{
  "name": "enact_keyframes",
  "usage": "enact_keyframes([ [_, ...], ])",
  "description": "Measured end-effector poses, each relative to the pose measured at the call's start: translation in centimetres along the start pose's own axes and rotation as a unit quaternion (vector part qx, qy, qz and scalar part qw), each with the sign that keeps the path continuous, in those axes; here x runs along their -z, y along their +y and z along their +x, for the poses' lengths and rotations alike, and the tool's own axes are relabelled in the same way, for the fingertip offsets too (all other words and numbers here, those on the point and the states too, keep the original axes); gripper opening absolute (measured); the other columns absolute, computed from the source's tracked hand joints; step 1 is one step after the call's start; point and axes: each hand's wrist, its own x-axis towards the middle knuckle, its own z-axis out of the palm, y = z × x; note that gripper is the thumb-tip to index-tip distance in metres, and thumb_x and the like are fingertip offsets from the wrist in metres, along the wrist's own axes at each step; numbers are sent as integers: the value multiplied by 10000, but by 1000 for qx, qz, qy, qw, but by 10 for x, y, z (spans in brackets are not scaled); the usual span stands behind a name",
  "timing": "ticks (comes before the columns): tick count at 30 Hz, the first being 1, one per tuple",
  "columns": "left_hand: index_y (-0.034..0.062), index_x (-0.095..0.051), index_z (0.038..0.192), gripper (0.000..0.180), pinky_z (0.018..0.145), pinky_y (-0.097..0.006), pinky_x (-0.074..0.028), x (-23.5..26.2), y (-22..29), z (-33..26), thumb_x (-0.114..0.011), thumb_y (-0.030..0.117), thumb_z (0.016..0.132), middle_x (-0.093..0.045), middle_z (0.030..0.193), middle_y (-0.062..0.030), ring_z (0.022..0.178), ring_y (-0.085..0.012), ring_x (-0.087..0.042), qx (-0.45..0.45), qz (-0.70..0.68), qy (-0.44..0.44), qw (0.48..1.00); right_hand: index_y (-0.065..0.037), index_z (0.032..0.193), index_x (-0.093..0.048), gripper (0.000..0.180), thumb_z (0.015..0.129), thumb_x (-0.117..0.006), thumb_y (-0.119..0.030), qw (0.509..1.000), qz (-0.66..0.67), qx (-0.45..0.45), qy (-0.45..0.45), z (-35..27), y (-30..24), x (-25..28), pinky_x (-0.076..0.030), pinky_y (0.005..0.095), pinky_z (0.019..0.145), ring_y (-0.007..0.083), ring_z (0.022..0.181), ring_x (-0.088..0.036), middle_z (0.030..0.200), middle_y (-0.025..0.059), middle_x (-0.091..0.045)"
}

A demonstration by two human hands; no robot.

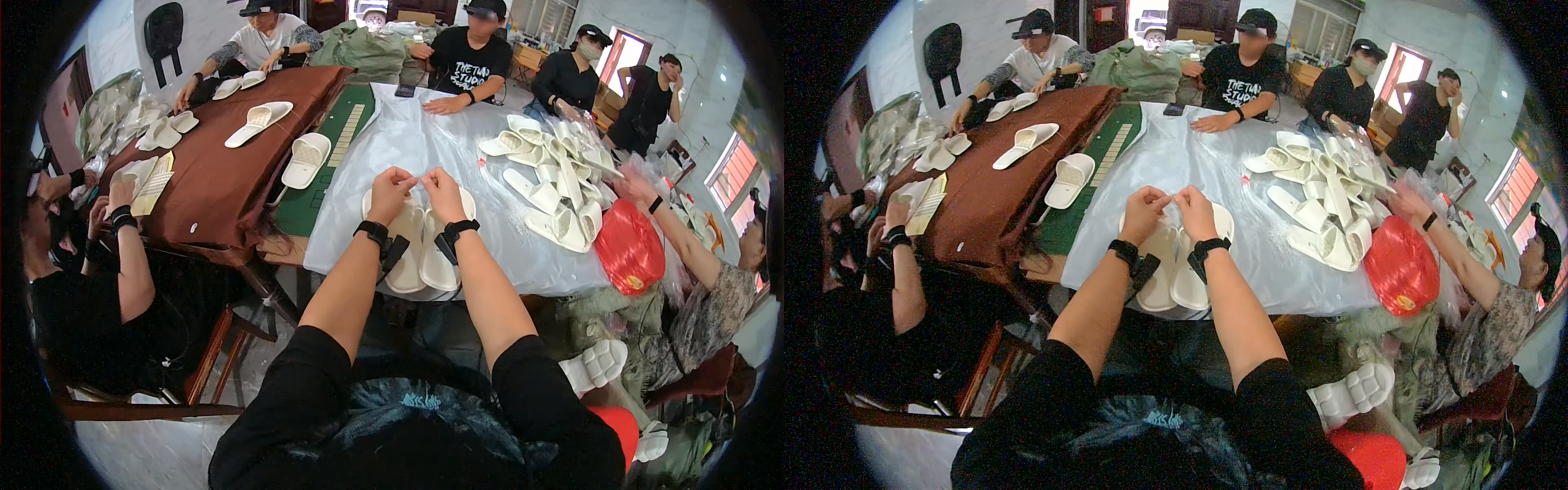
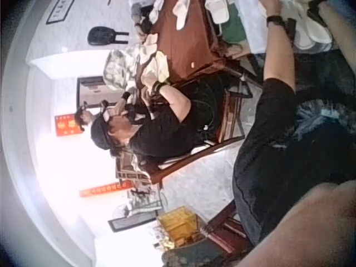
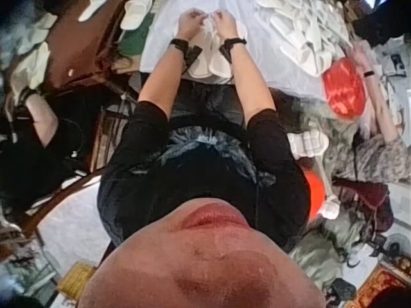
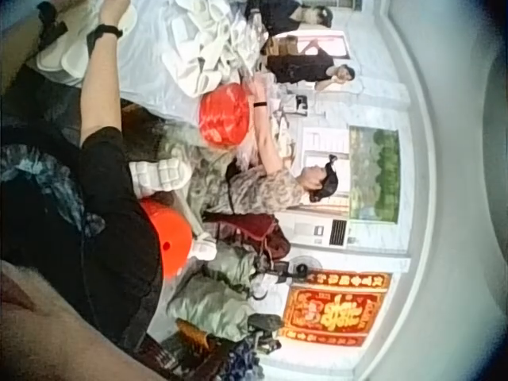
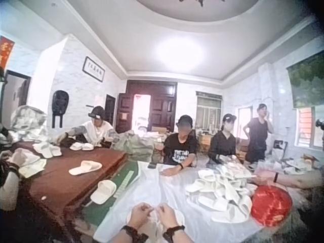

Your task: Assembling and inspecting white slippers at a production table.

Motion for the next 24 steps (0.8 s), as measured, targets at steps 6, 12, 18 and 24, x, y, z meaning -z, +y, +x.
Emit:
enact_keyframes([
  [6,42,-594,800,117,558,-219,-449,4,2,-1,-691,101,830,-620,721,-13,625,-81,-544,-2,-32,-6,999,10,899,-569,178,882,-565,-167,1000,8,-2,-22,-2,-3,0,-464,348,686,248,732,-609,781,144,-634],
  [12,42,-581,796,134,567,-214,-445,2,5,-2,-697,100,828,-636,724,-26,628,-83,-558,-5,-46,-15,999,6,895,-572,167,884,-564,-161,998,47,-12,-42,2,7,1,-443,312,632,181,657,-548,715,90,-592],
  [18,29,-592,802,123,584,-213,-451,5,7,0,-692,95,832,-634,718,-27,642,-86,-575,0,-44,-33,998,10,855,-592,148,855,-607,-137,995,90,-26,-28,1,6,4,-426,283,597,125,620,-514,670,43,-580],
  [24,47,-619,831,83,599,-208,-423,9,2,0,-675,107,845,-636,745,-11,657,-85,-556,13,-68,-50,996,-5,847,-604,98,849,-630,-99,989,126,-30,-75,-4,-3,4,-347,217,561,50,615,-424,668,-41,-526],
])
